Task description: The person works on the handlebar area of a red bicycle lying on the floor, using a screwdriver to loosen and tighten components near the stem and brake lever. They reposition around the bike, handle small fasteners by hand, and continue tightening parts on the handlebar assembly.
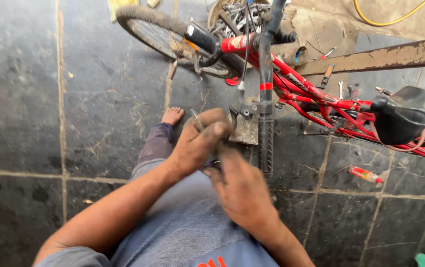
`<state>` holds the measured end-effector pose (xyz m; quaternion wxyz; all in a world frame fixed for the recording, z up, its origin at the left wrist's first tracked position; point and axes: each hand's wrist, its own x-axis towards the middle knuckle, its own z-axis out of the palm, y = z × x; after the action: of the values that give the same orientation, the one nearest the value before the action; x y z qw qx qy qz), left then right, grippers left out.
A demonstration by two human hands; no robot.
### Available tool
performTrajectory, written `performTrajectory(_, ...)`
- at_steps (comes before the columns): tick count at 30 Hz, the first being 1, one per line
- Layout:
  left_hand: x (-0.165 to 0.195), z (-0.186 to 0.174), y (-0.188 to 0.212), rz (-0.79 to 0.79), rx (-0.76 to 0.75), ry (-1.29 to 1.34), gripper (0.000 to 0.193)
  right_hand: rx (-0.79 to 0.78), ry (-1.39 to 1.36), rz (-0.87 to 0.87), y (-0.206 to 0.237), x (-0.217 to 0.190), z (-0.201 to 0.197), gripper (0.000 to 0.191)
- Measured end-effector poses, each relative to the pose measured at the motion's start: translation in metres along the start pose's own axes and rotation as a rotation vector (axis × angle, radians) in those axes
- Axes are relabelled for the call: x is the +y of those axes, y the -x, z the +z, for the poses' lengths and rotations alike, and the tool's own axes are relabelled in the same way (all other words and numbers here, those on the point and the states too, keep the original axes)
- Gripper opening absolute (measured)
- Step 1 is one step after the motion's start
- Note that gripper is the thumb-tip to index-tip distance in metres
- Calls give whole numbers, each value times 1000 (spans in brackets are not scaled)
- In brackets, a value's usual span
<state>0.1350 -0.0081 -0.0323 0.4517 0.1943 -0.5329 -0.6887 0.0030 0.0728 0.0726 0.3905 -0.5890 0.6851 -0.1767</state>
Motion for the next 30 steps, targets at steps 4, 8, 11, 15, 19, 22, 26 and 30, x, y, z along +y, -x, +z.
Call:
performTrajectory(4,15,-18,-32,-344,311,204,52,31,-213,-136,-6,14,10,66)
performTrajectory(8,5,-45,-57,-480,172,336,53,53,-701,64,11,31,23,73)
performTrajectory(11,-3,-31,-53,-143,-223,-284,34,171,-779,97,22,37,48,70)
performTrajectory(15,9,-16,-82,-81,-523,-332,32,206,-975,360,38,43,84,50)
performTrajectory(19,7,-26,-182,364,-617,-633,48,382,-471,412,79,50,113,49)
performTrajectory(22,-22,12,-216,536,-1025,-675,55,490,-485,464,100,56,150,46)
performTrajectory(26,-48,41,-199,315,-1187,-995,58,708,-970,742,110,54,194,48)
performTrajectory(30,-68,55,-178,269,-1131,-1086,52,1101,-1655,638,77,48,201,40)
